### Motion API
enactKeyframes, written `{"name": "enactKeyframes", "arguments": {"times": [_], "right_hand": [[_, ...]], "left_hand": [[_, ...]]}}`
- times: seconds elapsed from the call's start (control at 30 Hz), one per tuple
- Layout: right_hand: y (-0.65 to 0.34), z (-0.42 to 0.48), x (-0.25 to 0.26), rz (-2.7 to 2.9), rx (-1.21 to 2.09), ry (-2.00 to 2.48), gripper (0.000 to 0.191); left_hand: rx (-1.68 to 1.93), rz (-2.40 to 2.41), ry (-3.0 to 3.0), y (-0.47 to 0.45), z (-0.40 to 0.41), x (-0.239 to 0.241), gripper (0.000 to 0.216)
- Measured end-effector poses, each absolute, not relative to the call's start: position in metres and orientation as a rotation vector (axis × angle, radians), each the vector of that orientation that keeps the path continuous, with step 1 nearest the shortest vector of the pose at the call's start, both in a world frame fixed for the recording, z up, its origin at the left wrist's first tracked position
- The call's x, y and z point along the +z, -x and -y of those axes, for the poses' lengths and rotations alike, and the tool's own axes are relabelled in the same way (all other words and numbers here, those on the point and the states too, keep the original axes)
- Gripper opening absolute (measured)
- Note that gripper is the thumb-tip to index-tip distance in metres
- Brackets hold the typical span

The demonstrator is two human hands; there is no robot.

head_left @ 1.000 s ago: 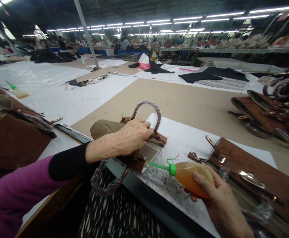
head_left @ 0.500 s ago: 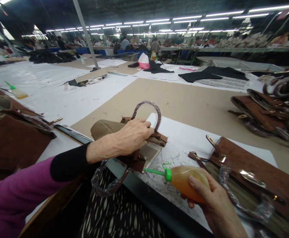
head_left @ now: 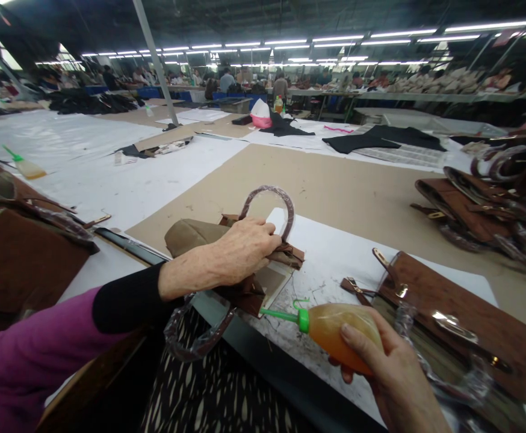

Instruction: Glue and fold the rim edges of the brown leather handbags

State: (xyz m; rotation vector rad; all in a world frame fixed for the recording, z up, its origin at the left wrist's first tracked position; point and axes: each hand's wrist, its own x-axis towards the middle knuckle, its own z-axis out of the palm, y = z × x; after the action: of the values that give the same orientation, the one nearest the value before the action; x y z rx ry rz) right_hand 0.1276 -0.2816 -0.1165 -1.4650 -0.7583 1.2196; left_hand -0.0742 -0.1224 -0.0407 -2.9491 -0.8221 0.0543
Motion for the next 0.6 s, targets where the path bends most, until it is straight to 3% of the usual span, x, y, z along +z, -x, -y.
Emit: {"name": "enactKeyframes", "arguments": {"times": [0.37,0.6], "right_hand": [[-0.130,0.284,-0.100,0.939,0.847,1.740,0.042],[-0.149,0.274,-0.114,1.032,0.872,1.763,0.051]], "left_hand": [[0.022,0.816,2.964,0.072,0.126,-0.040,0.011],[0.015,0.840,2.965,0.071,0.126,-0.039,0.011]]}}
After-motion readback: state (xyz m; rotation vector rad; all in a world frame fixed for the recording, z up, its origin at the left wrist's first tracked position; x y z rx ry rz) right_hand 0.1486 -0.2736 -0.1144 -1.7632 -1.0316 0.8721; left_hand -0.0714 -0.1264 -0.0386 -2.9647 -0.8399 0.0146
